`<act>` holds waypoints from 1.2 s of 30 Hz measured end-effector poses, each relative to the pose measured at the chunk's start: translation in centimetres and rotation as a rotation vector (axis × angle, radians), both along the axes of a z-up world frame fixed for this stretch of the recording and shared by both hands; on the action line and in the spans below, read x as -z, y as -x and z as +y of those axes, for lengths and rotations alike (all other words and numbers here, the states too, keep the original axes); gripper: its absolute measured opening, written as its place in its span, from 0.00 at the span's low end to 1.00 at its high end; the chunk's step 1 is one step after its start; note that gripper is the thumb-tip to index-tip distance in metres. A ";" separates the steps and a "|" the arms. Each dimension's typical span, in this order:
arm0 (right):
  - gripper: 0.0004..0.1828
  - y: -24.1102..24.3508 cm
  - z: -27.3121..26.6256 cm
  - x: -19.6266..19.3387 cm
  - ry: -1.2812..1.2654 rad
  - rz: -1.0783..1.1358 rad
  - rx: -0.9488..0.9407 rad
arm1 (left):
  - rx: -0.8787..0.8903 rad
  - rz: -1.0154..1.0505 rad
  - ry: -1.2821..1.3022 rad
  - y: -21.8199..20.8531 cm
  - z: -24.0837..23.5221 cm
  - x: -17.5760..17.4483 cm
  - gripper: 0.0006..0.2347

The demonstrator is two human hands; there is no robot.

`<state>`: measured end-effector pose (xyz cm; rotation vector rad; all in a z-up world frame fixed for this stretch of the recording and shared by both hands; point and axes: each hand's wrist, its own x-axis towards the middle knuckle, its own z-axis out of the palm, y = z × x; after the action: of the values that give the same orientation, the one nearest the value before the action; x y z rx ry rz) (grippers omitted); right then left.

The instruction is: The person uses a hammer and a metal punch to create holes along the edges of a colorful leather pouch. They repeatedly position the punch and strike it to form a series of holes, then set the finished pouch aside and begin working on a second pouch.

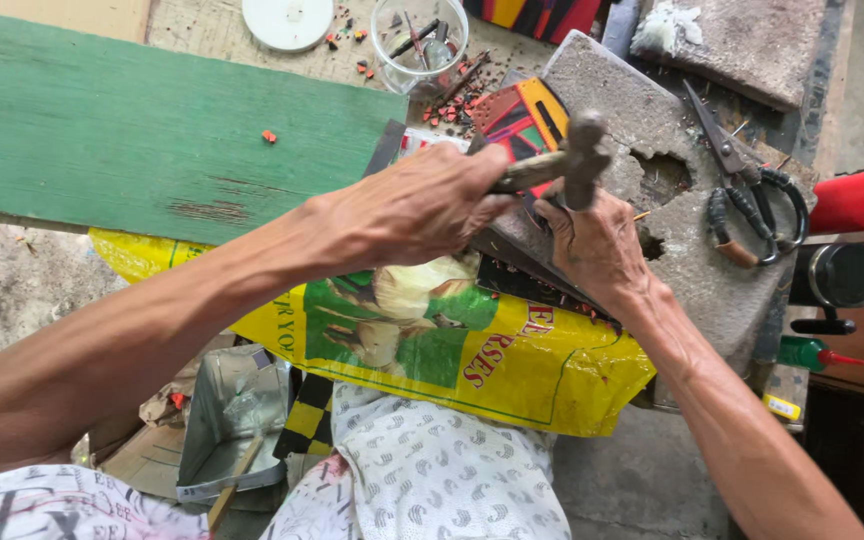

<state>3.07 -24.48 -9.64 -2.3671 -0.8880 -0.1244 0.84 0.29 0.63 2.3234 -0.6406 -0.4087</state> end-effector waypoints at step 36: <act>0.06 -0.4 0.1 -0.3 -0.213 0.222 0.068 | -0.023 -0.202 -0.159 -2.3 1.2 9.0 0.09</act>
<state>3.45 -24.34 -9.37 -2.1630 -0.6549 0.0164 3.10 1.52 -8.41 2.5435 -0.6983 -0.2226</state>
